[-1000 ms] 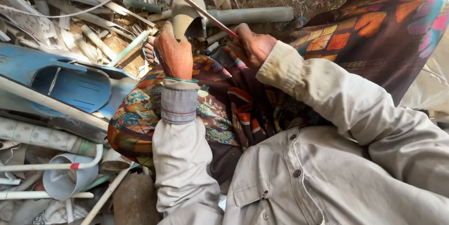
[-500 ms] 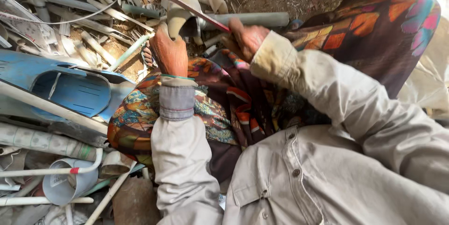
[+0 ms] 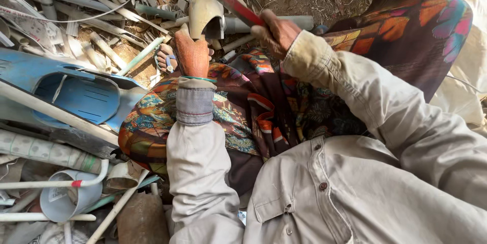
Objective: The person saws through white PVC pipes and elbow joints using a hand saw, turning the pieces over and re-positioning them to complete the cuts.
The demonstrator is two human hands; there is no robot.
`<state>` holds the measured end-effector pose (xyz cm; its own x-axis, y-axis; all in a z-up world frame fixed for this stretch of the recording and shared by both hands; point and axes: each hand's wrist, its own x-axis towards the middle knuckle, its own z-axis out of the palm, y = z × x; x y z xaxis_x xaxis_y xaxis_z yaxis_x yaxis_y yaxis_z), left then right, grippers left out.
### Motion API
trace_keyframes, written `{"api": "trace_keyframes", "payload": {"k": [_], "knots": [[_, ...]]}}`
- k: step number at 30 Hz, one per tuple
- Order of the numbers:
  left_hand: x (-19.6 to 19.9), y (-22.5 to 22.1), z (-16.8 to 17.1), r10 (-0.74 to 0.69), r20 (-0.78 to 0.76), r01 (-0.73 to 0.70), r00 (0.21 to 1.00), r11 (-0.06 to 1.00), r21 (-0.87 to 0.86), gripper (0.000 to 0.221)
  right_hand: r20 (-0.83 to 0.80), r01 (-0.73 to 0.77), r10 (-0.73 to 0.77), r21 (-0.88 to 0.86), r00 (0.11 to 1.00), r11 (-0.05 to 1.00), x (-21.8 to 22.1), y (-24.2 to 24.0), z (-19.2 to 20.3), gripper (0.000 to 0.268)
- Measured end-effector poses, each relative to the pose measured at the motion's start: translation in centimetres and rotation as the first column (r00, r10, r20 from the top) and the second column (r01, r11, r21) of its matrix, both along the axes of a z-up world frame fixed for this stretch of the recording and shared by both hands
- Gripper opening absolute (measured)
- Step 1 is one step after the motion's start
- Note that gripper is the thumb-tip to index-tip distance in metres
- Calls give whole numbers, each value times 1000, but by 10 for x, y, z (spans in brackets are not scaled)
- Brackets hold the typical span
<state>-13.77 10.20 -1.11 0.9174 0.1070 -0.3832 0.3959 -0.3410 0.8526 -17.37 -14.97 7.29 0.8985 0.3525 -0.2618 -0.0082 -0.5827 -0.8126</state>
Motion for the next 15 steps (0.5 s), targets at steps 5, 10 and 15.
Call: {"api": "trace_keyframes", "payload": {"k": [5,10,15], "knots": [[-3,1,-6,27,9,-25,1000,985,-169,11,35,95,-91,-135,995,986,14,18,16,48],[-7,1,-6,-7,47,12,999,994,-105,13,-49,98,-109,-192,993,976,6,24,28,42],[-6,0,-5,3,46,4,999,988,-157,16,-60,77,-92,-205,994,976,7,25,36,43]]}}
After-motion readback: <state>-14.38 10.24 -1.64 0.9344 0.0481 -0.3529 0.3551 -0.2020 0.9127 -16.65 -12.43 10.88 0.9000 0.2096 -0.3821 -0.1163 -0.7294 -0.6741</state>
